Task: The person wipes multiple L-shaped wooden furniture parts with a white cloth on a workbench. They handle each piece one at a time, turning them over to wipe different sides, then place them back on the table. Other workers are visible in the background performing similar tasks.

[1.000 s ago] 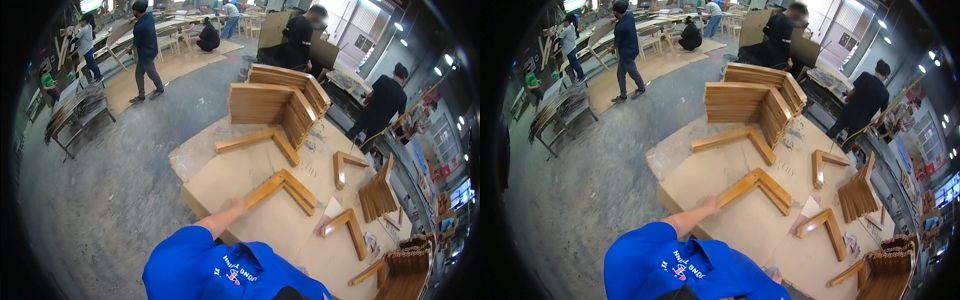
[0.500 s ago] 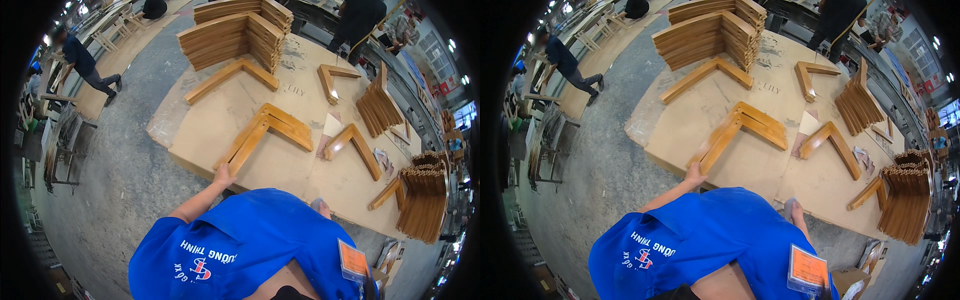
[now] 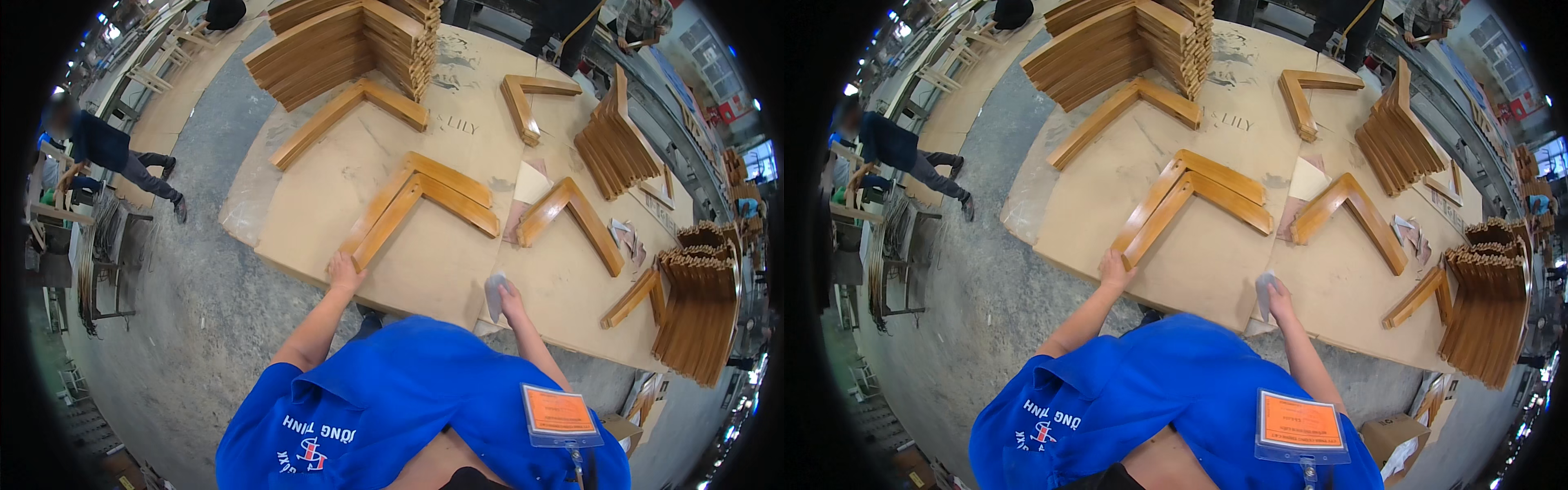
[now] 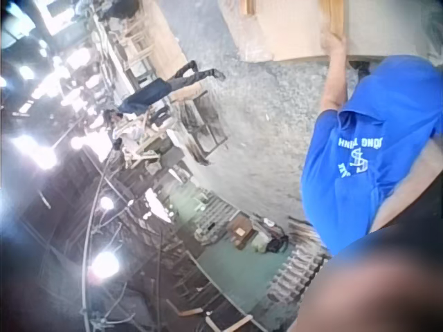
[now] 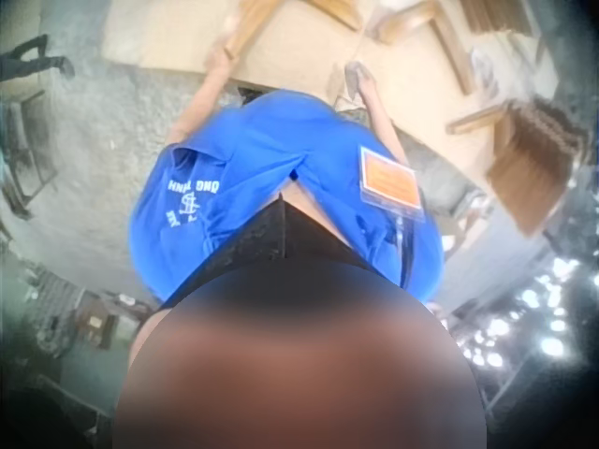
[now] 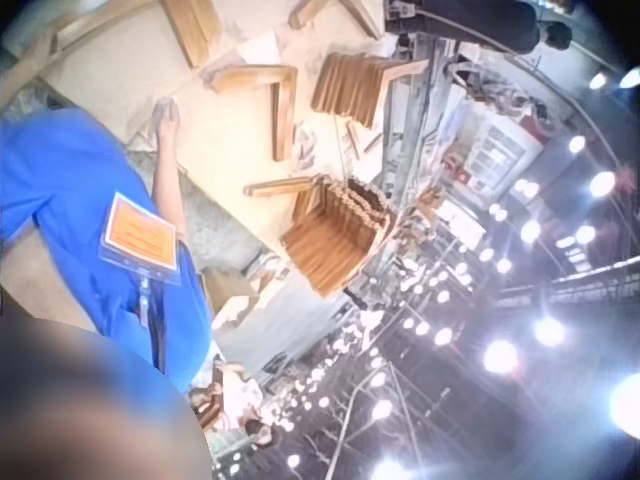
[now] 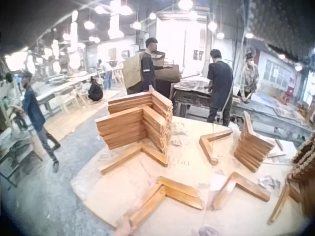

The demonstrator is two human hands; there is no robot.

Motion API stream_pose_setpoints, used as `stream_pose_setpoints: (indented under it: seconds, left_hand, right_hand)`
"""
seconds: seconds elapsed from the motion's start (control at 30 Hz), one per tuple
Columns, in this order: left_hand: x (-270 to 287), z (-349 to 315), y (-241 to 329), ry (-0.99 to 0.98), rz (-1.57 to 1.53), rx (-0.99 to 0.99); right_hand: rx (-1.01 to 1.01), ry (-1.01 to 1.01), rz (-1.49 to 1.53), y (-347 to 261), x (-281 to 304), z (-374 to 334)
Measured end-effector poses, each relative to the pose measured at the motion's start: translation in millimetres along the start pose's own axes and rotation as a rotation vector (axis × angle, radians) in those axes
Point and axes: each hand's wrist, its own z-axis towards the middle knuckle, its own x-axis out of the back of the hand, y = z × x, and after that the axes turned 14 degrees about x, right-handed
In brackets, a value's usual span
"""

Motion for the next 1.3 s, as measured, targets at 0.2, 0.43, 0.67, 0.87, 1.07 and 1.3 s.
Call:
stream_pose_setpoints:
  seconds: [0.2, 0.43, 0.67, 0.87, 1.07, 1.3]
  left_hand:
    - [1.9, 17.6, 55.7, 0.085, 0.203, -0.055]
    - [-25.8, 89.8, 120.0, 0.139, 0.103, -0.129]
    - [-40.9, 94.4, 115.9, 0.150, 0.177, -0.119]
    - [-35.3, 93.7, 120.9, 0.124, 0.157, -0.108]
    - [-38.0, 96.9, 115.7, 0.126, 0.124, -0.132]
    - [-38.6, 95.9, 116.6, 0.095, 0.141, -0.108]
  right_hand:
    - [0.721, 0.004, -0.546, -74.6, -35.7, 108.4]
    - [0.774, 0.046, -1.058, -59.3, -72.7, 218.8]
    - [0.416, -0.086, -1.063, -69.9, -144.3, 253.5]
    - [0.879, -0.201, -0.869, -93.2, -207.3, 307.4]
    - [0.744, -0.189, -0.962, -42.4, -120.4, 250.1]
    - [0.997, -0.169, -0.780, -96.8, -225.7, 316.5]
